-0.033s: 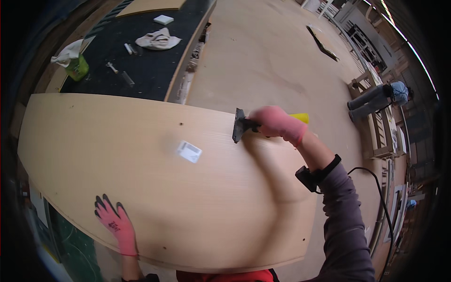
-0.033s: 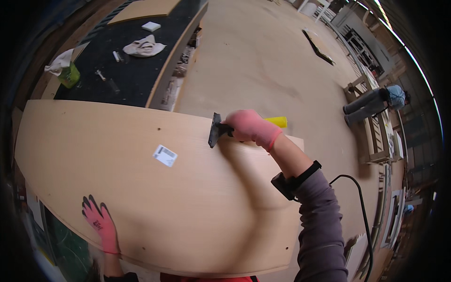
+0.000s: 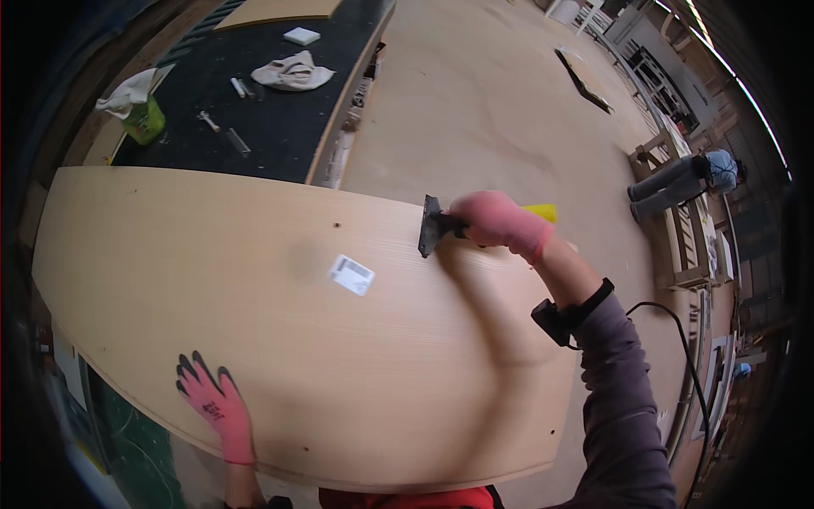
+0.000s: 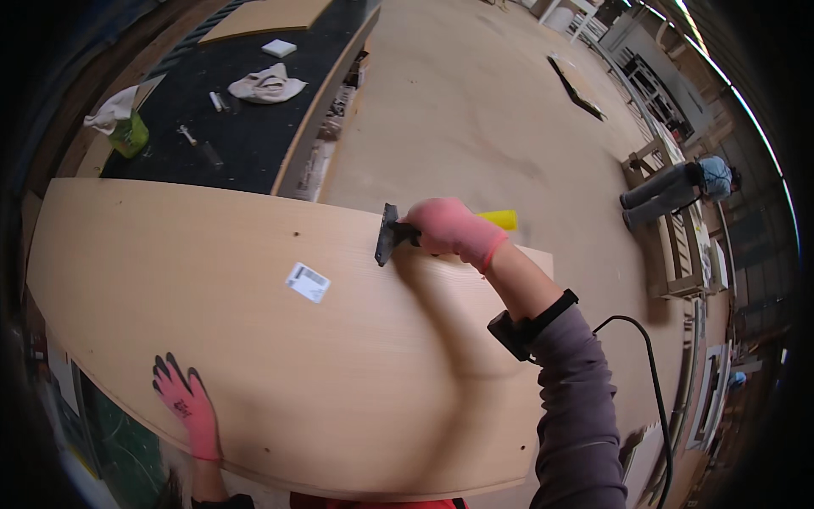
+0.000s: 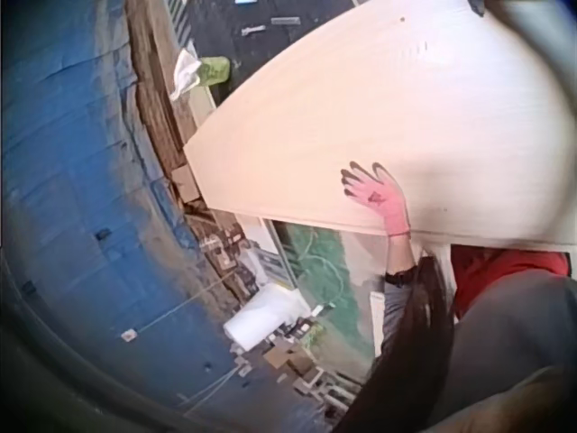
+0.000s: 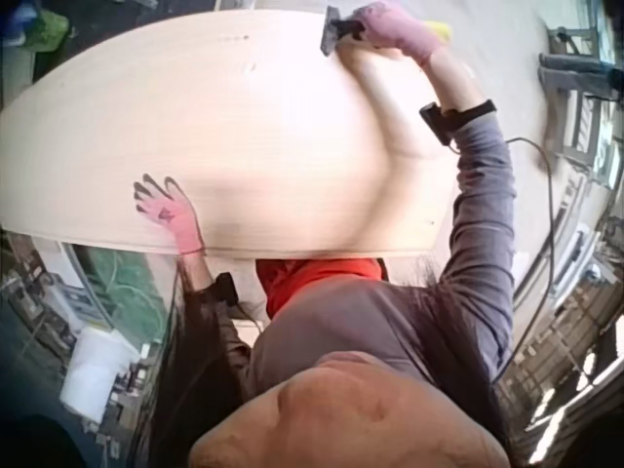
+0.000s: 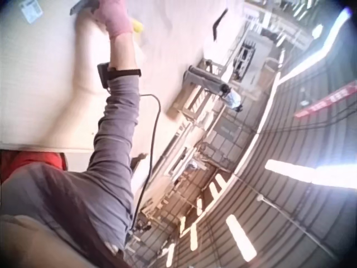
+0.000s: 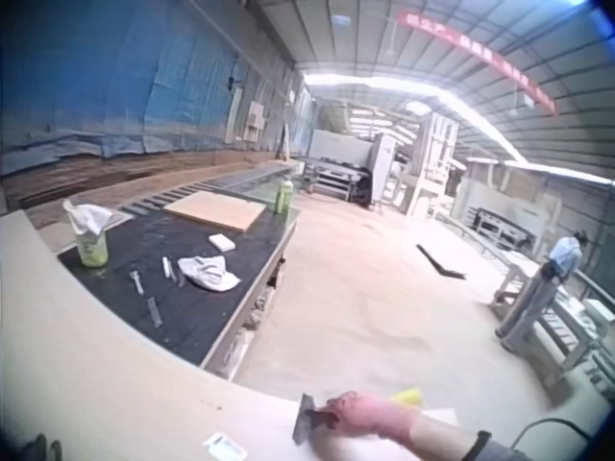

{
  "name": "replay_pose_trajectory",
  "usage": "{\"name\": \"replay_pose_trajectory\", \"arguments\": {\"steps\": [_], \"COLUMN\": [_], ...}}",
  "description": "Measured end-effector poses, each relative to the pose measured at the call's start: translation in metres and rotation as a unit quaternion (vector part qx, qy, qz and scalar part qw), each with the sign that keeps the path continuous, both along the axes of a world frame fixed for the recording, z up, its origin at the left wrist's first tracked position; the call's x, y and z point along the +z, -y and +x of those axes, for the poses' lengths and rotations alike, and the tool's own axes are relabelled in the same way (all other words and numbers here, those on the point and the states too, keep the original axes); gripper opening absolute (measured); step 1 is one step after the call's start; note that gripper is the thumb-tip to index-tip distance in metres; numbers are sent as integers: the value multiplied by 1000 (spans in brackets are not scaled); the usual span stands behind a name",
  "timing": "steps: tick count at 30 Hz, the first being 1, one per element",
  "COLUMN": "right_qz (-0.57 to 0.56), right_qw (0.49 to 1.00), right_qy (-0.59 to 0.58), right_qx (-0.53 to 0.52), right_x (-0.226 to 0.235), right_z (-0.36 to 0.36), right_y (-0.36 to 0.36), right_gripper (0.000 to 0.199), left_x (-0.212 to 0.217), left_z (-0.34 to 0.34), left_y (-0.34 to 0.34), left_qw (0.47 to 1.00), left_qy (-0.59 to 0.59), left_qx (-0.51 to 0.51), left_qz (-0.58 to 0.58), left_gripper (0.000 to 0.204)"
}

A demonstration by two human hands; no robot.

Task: Cleaning wooden furniture panels by wiping with a cloth and cleaning fluid, blowing off dust with an air nozzle, and scraping edges with a hand scraper.

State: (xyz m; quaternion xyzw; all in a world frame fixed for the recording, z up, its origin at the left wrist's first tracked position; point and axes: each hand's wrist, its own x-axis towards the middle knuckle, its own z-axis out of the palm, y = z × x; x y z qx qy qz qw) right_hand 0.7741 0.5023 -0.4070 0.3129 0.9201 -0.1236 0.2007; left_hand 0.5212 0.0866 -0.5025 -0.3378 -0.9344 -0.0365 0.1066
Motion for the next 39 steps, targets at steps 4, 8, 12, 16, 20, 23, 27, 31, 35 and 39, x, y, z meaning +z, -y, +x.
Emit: {"name": "replay_pose_trajectory", "arguments": {"steps": [4, 8, 12, 16, 20, 23, 27, 31, 35, 39], "right_qz": [16, 3, 14, 4, -4, 25, 13, 23, 53, -22], "right_qw": [999, 999, 998, 998, 996, 991, 994, 992, 981, 973], "right_qy": [-1, -3, -7, -6, -14, -40, -31, -49, -125, -181], "right_qx": [35, 39, 64, 65, 93, 126, 99, 115, 136, 138], "right_x": [-1, 8, 2, 1, -2, -8, -1, 2, -16, -6], "right_z": [-77, -156, -223, -293, -367, -403, -429, -429, -353, -239], "right_y": [19, 43, 55, 64, 83, 80, 86, 107, 141, 202], "right_gripper": [43, 43, 43, 44, 48, 45, 44, 44, 44, 40], "left_x": [21, 14, 42, -4, -3, 12, 42, 40, 41, 31], "left_z": [-1, -10, -56, -142, -166, -164, -168, -169, -168, -163], "left_y": [2, 31, 49, 130, 134, 120, 99, 110, 112, 127], "left_qw": [998, 980, 915, 981, 993, 992, 984, 989, 991, 988], "left_qy": [63, 148, 323, 146, 104, 122, 175, 151, 121, 82], "left_qx": [-4, -104, -160, 17, -19, -17, 13, -10, -31, -39], "left_qz": [-18, 80, 181, 129, -44, -11, -17, 5, 56, 125], "left_gripper": [57, 63, 65, 63, 59, 55, 49, 49, 50, 49]}}
